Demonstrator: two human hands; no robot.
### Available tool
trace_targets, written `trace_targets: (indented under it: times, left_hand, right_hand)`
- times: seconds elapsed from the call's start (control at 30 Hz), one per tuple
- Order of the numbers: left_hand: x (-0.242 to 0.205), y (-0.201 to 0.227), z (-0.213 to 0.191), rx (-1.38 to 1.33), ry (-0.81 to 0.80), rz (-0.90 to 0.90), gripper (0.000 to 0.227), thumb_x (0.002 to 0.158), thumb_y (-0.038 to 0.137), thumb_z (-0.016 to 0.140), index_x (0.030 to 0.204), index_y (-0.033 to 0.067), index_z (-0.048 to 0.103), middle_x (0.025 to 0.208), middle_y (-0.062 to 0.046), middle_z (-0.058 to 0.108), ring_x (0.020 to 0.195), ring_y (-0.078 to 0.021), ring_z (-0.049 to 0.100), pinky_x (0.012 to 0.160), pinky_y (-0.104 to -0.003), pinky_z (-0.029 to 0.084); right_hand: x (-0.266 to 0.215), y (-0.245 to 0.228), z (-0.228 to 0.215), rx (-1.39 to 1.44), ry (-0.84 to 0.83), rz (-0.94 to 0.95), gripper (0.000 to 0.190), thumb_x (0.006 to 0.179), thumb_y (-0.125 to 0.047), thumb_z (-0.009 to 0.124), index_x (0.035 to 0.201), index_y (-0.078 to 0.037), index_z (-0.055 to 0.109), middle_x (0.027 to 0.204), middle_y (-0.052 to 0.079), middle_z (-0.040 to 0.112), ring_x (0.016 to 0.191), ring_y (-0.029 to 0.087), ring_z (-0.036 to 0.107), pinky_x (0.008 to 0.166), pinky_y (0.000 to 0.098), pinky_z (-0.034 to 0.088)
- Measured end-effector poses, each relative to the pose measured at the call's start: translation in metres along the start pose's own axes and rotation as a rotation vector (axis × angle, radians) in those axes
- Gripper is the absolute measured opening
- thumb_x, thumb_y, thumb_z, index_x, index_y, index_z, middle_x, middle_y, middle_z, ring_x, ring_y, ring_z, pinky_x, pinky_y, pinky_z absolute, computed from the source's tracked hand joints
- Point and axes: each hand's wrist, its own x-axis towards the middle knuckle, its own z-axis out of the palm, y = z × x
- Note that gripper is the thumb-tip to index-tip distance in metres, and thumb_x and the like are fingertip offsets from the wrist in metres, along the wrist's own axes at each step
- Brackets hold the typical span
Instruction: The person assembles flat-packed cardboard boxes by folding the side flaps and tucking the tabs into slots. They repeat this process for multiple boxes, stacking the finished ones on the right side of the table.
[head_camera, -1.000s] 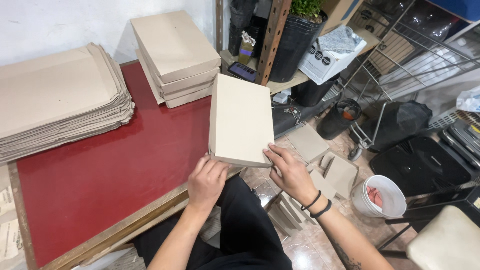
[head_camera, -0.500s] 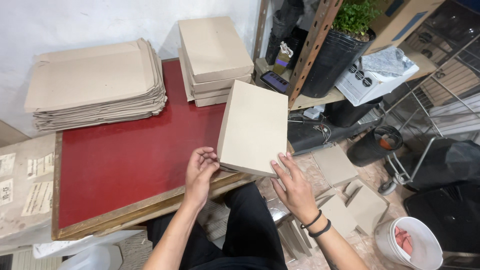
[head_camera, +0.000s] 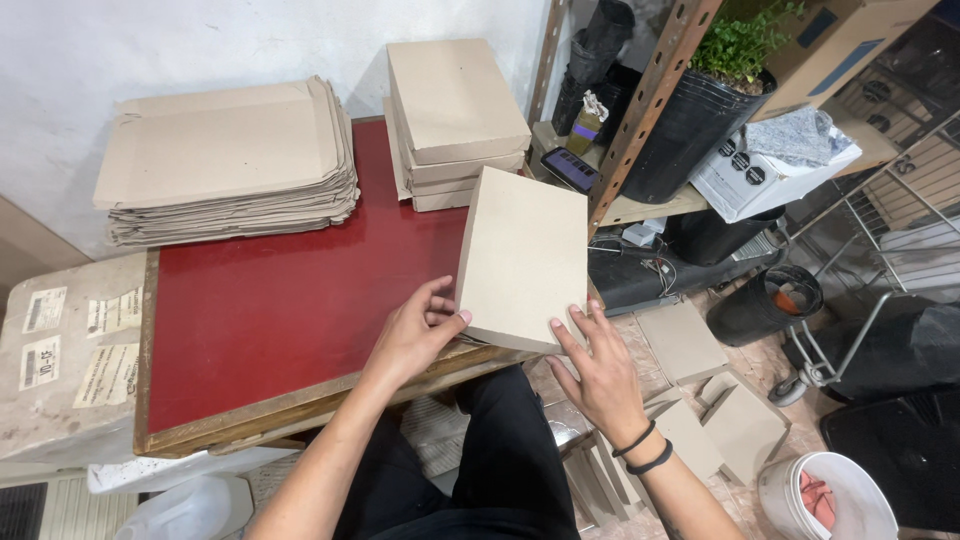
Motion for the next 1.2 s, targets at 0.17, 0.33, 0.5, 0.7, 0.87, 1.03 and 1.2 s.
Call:
trace_targets:
  times: [0.17, 0.33, 0.5, 0.7, 0.87, 1.03, 1.2]
  left_hand:
    - [0.006, -0.013, 0.003, -0.153, -0.079, -0.018, 0.092, 0.096, 0.025, 0.094, 0.179, 0.0036, 0.059, 0.130, -0.022, 0.085, 0.121, -0.0288, 0.087, 0.105, -0.047, 0.074]
    - [-0.006, -0.011, 0.015, -0.263, -0.138, -0.023, 0.095, 0.097, 0.017, 0.093, 0.181, -0.0040, 0.053, 0.119, -0.025, 0.082, 0.110, -0.0300, 0.086, 0.094, -0.045, 0.078]
    - [-0.009, -0.013, 0.016, -0.053, -0.181, -0.032, 0.095, 0.105, 0.034, 0.086, 0.185, 0.0003, 0.047, 0.118, -0.016, 0.085, 0.102, -0.0246, 0.089, 0.085, -0.041, 0.078]
    - [-0.037, 0.009, 0.019, -0.159, -0.163, -0.115, 0.101, 0.104, 0.030, 0.087, 0.188, 0.0011, 0.039, 0.125, -0.026, 0.087, 0.095, -0.0284, 0.093, 0.079, -0.033, 0.081]
    - [-0.037, 0.009, 0.025, -0.230, -0.173, -0.159, 0.096, 0.107, 0.023, 0.080, 0.187, -0.0067, 0.035, 0.134, -0.032, 0.085, 0.092, -0.0304, 0.094, 0.076, -0.031, 0.080]
    - [-0.041, 0.009, 0.023, -0.255, -0.174, -0.166, 0.099, 0.106, 0.021, 0.081, 0.186, -0.0103, 0.032, 0.133, -0.035, 0.084, 0.094, -0.0321, 0.094, 0.077, -0.032, 0.081]
    - [-0.056, 0.028, 0.015, -0.162, -0.152, -0.125, 0.099, 0.107, 0.025, 0.081, 0.186, -0.0107, 0.034, 0.127, -0.035, 0.087, 0.098, -0.0328, 0.093, 0.085, -0.035, 0.082]
  right_hand:
    - [0.022, -0.025, 0.003, -0.112, -0.030, -0.076, 0.064, 0.110, -0.057, 0.082, 0.168, -0.032, 0.073, 0.163, 0.008, 0.071, 0.168, 0.041, 0.059, 0.138, 0.0642, 0.045]
    - [0.043, -0.058, 0.004, -0.103, -0.034, -0.131, 0.070, 0.109, -0.067, 0.080, 0.169, -0.032, 0.072, 0.163, 0.008, 0.073, 0.161, 0.039, 0.066, 0.135, 0.0696, 0.045]
    - [0.046, -0.067, 0.014, -0.074, -0.020, -0.127, 0.064, 0.110, -0.066, 0.078, 0.165, -0.034, 0.075, 0.158, 0.006, 0.075, 0.155, 0.038, 0.071, 0.130, 0.0676, 0.050]
    - [0.045, -0.072, 0.014, -0.087, -0.015, -0.126, 0.063, 0.110, -0.064, 0.080, 0.165, -0.033, 0.076, 0.156, 0.008, 0.076, 0.152, 0.040, 0.072, 0.128, 0.0689, 0.051]
    - [0.046, -0.077, 0.011, -0.096, -0.044, -0.128, 0.069, 0.107, -0.068, 0.082, 0.167, -0.035, 0.074, 0.158, 0.007, 0.075, 0.153, 0.041, 0.071, 0.128, 0.0723, 0.050]
    - [0.047, -0.084, 0.009, -0.087, -0.073, -0.108, 0.073, 0.105, -0.070, 0.082, 0.168, -0.036, 0.073, 0.161, 0.007, 0.073, 0.156, 0.042, 0.069, 0.129, 0.0761, 0.047]
    - [0.049, -0.086, 0.005, -0.078, -0.118, -0.082, 0.070, 0.105, -0.064, 0.084, 0.169, -0.037, 0.072, 0.162, 0.006, 0.072, 0.158, 0.042, 0.067, 0.129, 0.0763, 0.045]
